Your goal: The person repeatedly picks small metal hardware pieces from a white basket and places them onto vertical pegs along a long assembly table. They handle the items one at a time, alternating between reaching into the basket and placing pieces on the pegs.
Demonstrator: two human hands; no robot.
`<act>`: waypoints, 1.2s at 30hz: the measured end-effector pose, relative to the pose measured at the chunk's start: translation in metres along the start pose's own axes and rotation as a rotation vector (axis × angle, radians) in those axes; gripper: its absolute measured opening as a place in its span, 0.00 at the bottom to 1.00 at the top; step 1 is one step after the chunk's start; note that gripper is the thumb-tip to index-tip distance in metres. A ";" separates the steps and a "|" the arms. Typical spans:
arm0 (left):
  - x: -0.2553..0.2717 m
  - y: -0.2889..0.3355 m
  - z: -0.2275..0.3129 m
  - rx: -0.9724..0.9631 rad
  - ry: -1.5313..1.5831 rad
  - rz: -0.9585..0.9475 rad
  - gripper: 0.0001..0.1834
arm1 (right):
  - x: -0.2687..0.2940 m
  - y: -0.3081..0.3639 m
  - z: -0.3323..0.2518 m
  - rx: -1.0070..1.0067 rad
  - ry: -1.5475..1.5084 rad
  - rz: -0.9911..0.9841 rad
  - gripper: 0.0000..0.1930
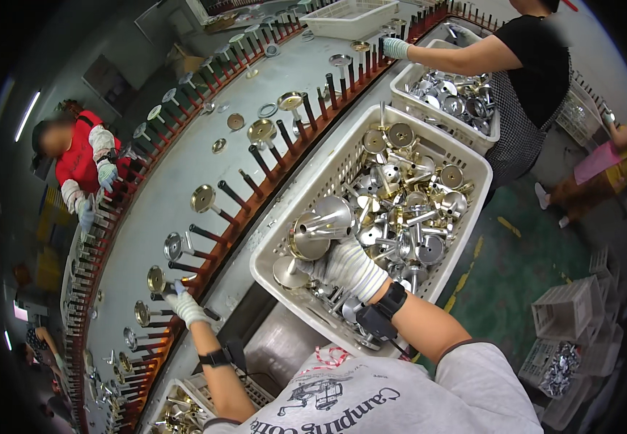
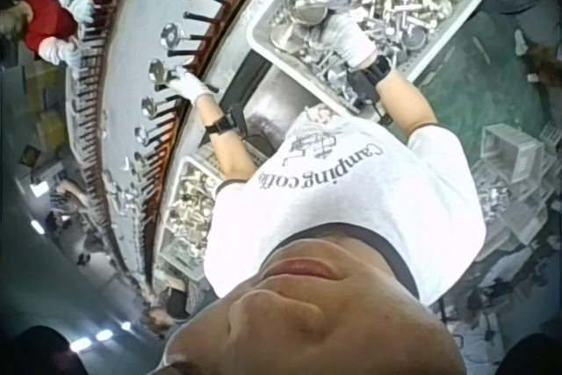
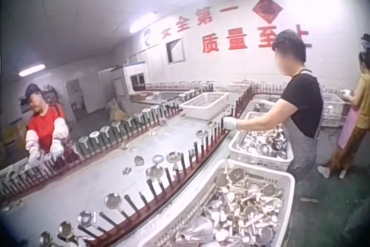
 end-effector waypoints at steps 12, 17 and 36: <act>0.004 0.226 0.166 0.692 0.886 -1.720 0.49 | -0.010 0.010 0.018 0.077 0.364 -0.278 0.25; -0.010 0.218 0.177 1.248 1.035 -1.624 0.39 | -0.019 0.015 0.033 0.191 0.892 -0.284 0.26; -0.094 -0.018 0.055 -0.200 0.166 -0.408 0.16 | 0.004 0.001 0.010 0.083 0.077 0.148 0.20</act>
Point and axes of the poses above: each hand's wrist, its own y-axis away from the middle knuckle, its own x-axis out of the back of the hand, z = x × y, the point moved 2 cm from there along -y, towards the middle knuckle, and after that the axes turned 9 degrees about -y, right-handed, at the moved point
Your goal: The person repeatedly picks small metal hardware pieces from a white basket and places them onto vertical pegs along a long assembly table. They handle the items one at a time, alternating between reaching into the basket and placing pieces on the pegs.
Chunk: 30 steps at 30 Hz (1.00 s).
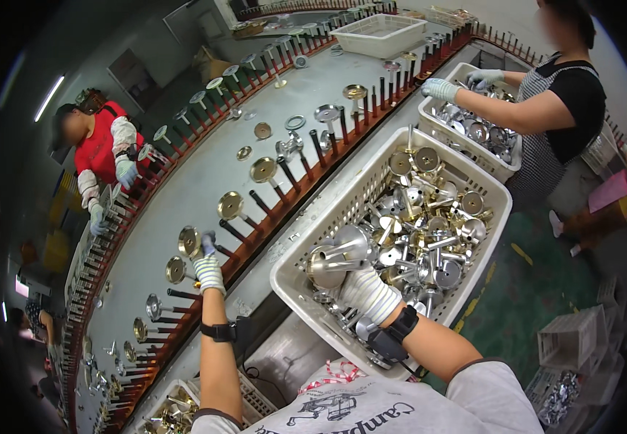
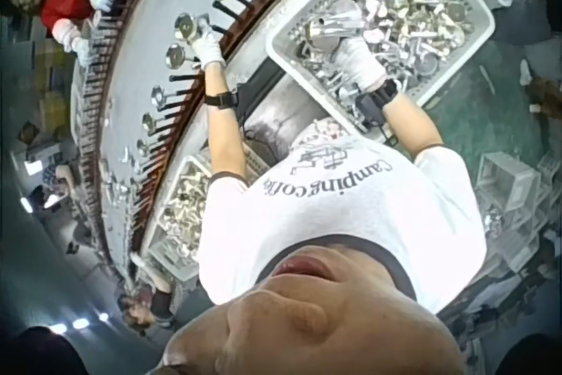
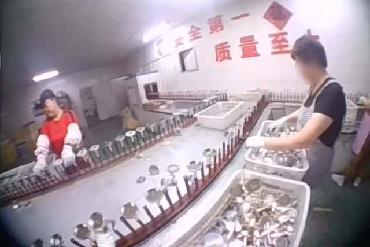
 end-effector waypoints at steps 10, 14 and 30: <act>0.035 0.050 0.001 0.186 -0.096 -0.005 0.26 | -0.012 0.005 -0.003 0.108 0.195 0.088 0.21; 0.016 0.156 0.172 -0.286 -0.025 -0.118 0.28 | -0.009 -0.001 -0.009 0.069 0.061 -0.003 0.20; -0.026 0.180 0.162 -0.368 0.119 -0.644 0.38 | -0.005 -0.006 0.012 -0.124 0.116 0.033 0.25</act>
Point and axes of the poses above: each hand's wrist, its own y-axis away from the middle knuckle, its own x-axis out of the back of the hand, z = x × y, the point moved 2 cm from there along -y, towards the middle knuckle, and after that the axes turned 9 degrees about -y, right-handed, at the moved point
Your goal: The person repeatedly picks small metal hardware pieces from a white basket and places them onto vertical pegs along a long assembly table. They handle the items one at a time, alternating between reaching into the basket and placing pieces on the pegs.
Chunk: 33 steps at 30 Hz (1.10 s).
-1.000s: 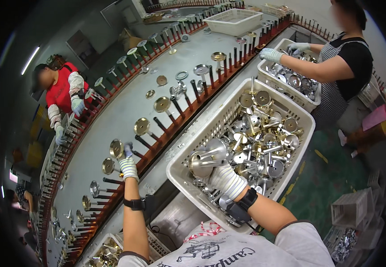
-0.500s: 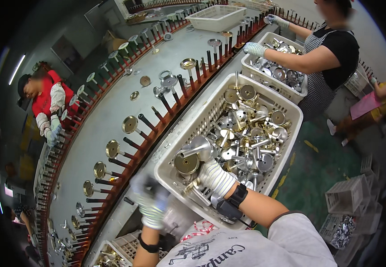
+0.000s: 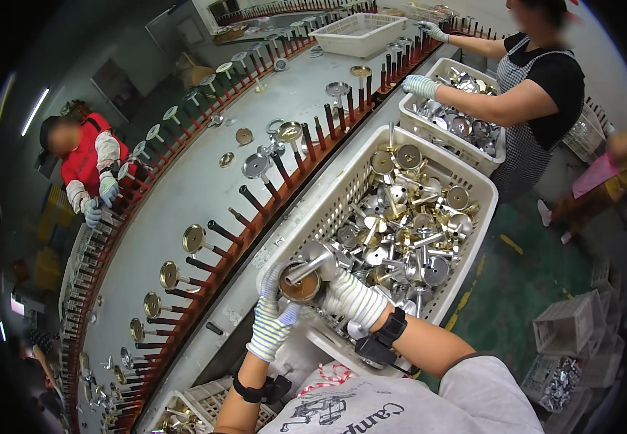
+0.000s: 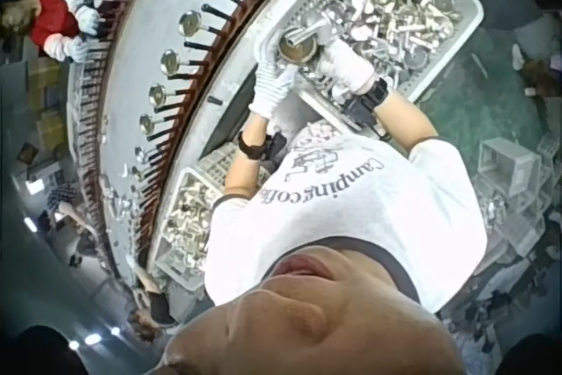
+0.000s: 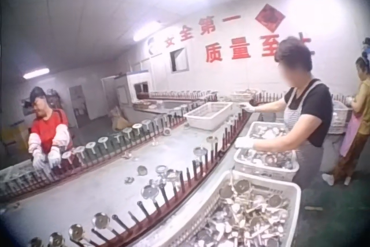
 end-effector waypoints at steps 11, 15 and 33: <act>0.062 -0.027 -0.072 0.186 0.116 0.426 0.23 | -0.025 0.013 0.000 -0.017 -0.125 -0.049 0.16; 0.112 -0.068 -0.138 0.213 -0.113 0.679 0.20 | -0.017 0.013 0.000 0.032 -0.046 -0.053 0.14; 0.103 -0.007 -0.126 0.422 -0.204 0.540 0.26 | 0.006 -0.002 0.000 0.112 0.439 -0.026 0.21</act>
Point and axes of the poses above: each hand's wrist, its own y-axis away from the middle knuckle, its own x-axis out of the back of the hand, z = x × y, the point moved 2 cm from there along -y, towards the middle knuckle, and after that the axes turned 9 degrees about -y, right-handed, at the moved point
